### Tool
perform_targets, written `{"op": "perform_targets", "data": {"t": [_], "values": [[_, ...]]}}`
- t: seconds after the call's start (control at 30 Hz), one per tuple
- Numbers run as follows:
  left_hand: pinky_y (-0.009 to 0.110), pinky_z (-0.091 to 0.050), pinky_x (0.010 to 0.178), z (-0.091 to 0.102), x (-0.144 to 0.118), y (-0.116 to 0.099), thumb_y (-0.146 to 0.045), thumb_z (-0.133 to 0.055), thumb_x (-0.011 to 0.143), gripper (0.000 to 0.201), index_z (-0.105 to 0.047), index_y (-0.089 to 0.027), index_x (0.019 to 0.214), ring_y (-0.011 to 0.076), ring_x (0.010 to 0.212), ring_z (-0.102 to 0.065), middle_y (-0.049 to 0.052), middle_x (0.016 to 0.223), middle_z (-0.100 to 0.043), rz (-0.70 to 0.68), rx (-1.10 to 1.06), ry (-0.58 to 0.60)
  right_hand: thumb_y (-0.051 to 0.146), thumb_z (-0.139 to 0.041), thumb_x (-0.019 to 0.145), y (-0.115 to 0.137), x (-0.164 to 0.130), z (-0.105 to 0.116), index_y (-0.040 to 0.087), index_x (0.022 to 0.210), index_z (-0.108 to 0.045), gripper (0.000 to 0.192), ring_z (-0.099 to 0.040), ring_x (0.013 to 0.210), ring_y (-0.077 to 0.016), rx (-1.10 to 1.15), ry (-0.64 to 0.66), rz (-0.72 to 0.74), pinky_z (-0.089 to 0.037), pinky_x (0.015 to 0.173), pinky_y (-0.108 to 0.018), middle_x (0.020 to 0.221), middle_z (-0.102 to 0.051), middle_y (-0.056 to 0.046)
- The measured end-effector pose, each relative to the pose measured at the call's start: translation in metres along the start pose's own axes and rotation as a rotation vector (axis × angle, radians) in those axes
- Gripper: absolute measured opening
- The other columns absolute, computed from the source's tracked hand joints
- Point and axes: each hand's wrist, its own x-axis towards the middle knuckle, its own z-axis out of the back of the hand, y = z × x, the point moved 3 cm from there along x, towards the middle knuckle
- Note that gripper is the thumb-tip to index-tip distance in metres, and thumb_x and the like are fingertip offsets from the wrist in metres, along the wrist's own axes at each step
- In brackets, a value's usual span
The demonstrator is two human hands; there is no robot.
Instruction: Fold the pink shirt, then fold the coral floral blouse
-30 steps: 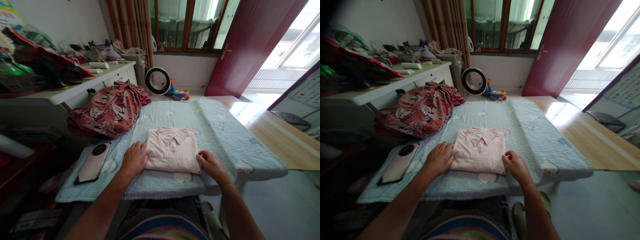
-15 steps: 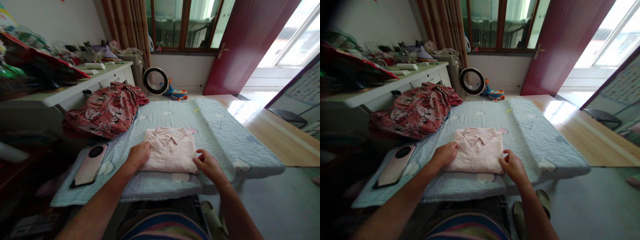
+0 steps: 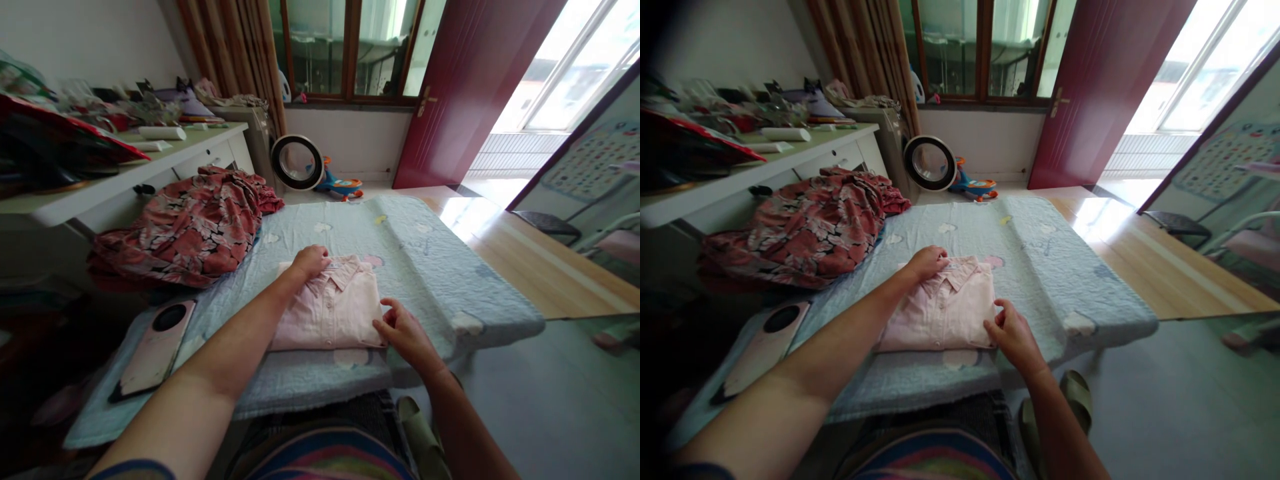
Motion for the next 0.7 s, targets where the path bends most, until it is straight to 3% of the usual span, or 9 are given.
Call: {"op": "perform_targets", "data": {"t": [0.3, 0.7], "values": [[0.026, -0.045, 0.079, -0.009, -0.009, 0.005, -0.031, -0.05, 0.097, 0.019, -0.065, -0.02, 0.099, 0.0181, 0.094, -0.063, 0.006, 0.103, -0.067, -0.056, -0.008, -0.245, 0.04, -0.057, 0.081, 0.007, -0.008, 0.004, 0.016, 0.126, -0.05, 0.051, -0.059, 0.068, -0.0172, -0.123, 0.034, 0.023, -0.041, 0.067, -0.03, 0.076, -0.064, 0.001], [0.029, -0.044, 0.073, -0.023, -0.004, 0.009, -0.036, -0.044, 0.1, 0.026, -0.064, -0.021, 0.107, 0.0198, 0.094, -0.063, 0.007, 0.106, -0.066, -0.02, 0.112, -0.153, 0.033, -0.053, 0.083, 0.004, -0.014, 0.001, 0.017, 0.124, -0.051, 0.044, -0.058, 0.067, -0.0169, -0.069, -0.026, 0.082, -0.041, 0.066, -0.029, 0.071, -0.06, 0.002]]}}
